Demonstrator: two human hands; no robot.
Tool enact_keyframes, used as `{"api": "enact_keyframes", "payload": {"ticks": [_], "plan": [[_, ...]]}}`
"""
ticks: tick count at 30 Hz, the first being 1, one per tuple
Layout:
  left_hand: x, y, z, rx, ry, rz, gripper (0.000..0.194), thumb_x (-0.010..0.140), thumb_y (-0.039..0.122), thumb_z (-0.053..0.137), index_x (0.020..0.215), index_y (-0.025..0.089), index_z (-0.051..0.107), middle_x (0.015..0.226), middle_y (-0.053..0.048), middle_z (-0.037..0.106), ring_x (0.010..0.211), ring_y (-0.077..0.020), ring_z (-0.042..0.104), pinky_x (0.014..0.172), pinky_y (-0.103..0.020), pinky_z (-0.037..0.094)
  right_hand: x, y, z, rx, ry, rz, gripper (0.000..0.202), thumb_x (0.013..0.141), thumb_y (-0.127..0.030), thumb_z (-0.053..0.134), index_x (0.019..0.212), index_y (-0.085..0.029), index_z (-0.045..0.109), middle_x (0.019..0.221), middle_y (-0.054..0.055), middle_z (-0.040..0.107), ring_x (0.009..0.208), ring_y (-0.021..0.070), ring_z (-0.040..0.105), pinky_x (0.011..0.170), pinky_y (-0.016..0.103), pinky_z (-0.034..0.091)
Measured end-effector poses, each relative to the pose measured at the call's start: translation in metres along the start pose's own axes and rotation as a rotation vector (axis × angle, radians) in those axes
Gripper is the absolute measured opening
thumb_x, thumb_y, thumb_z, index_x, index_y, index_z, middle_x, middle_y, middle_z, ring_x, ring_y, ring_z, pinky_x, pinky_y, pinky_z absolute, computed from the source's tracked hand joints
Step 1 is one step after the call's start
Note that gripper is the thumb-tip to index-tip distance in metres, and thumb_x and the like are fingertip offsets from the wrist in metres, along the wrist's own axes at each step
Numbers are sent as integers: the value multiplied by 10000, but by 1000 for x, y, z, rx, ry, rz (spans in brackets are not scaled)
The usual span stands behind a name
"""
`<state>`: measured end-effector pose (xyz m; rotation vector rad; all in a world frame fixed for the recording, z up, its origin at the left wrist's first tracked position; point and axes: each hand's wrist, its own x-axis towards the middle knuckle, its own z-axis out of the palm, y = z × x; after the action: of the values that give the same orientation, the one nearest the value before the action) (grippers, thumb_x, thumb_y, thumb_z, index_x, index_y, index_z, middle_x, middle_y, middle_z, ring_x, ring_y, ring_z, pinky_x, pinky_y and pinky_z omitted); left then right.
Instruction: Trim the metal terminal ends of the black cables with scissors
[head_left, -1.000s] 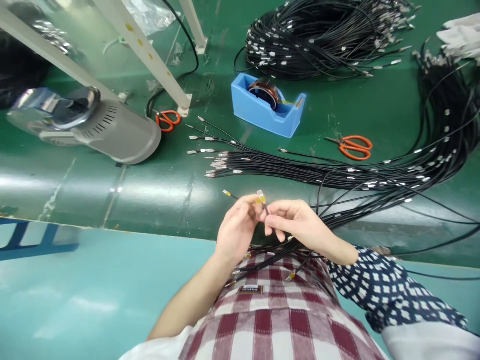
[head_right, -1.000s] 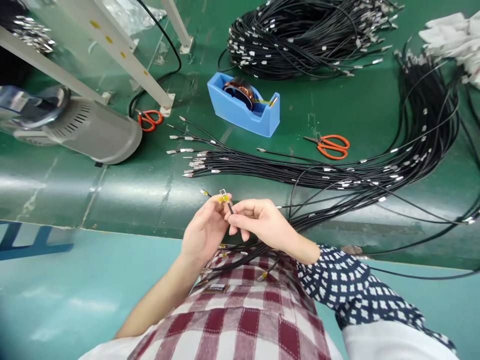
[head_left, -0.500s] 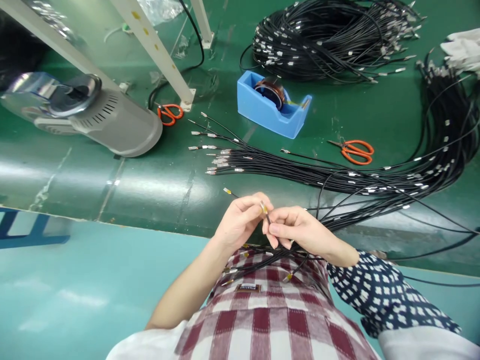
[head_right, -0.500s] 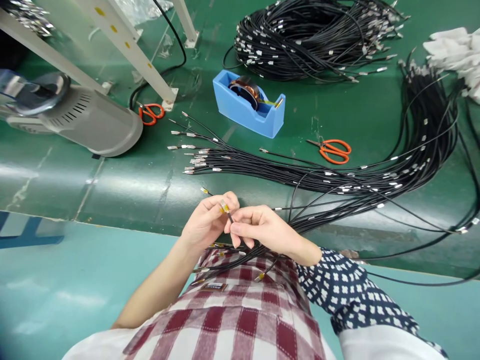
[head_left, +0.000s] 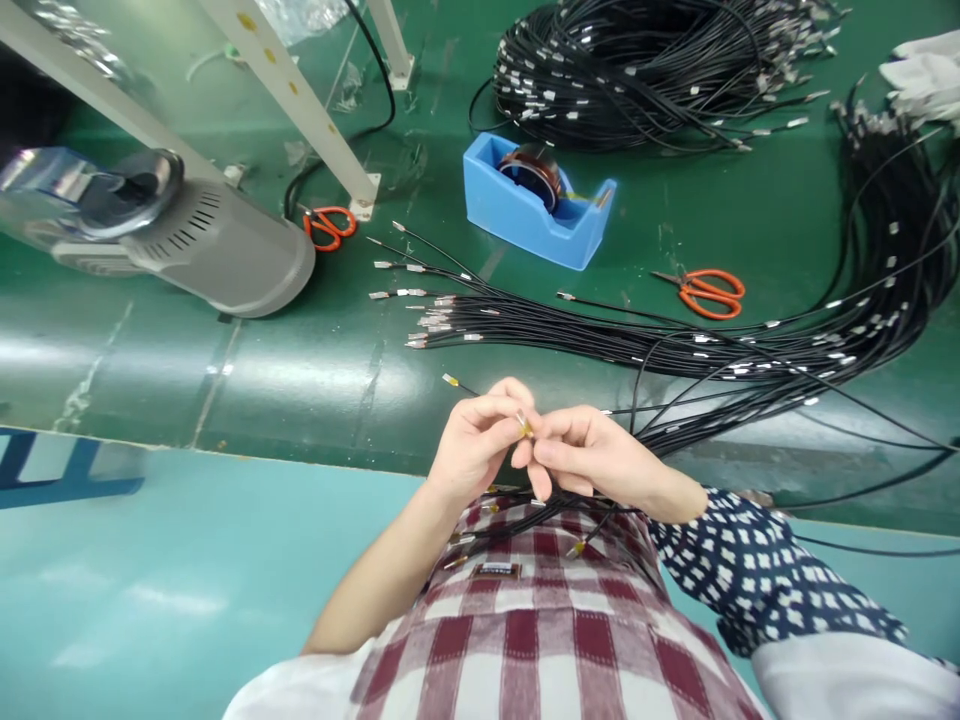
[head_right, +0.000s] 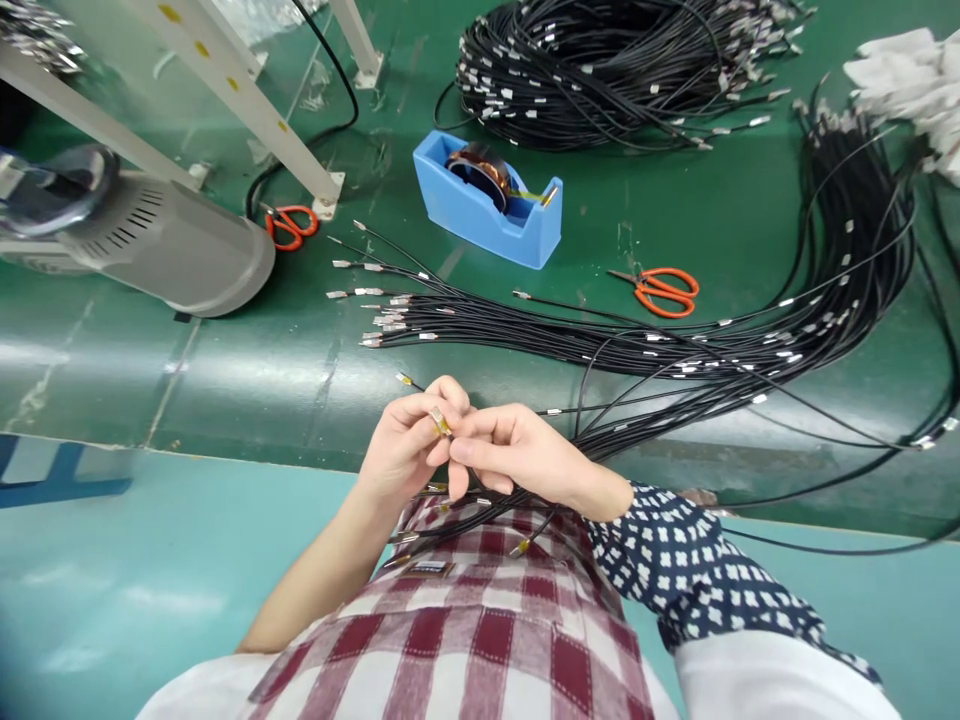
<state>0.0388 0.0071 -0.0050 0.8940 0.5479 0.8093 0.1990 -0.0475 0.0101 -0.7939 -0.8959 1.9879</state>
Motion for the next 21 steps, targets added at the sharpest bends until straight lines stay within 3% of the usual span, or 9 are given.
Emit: {"api": "enact_keyframes", "payload": {"ticks": [4,12,21], "plan": [[-1,-1,-6,79,-55,95,104,821,337,769,816,242,811,777,-29,590,681,-114,576,655,-274,507,0,-2,6,-18,74,-27,263,875,-386,684,837,-129,723,600,-7,677,375,11,346,356,176,224],[-4,13,-16,409,-166,437,164,866,221,716,1007,232,799,827,-79,674,785,-184,627,699,-349,562,-6,-18,22,-160,230,12,257,774,-370,780,740,-127,702,605,11,701,387,27,395,369,176,275],[-8,22,-8,561,-106,513,230,857,125,695,1034,243,785,849,-51,728,782,-156,618,892,-452,595,-8,-18,27,-554,357,-97,296,867,-323,668,619,-160,670,547,-2,652,449,64,491,469,200,381]]}}
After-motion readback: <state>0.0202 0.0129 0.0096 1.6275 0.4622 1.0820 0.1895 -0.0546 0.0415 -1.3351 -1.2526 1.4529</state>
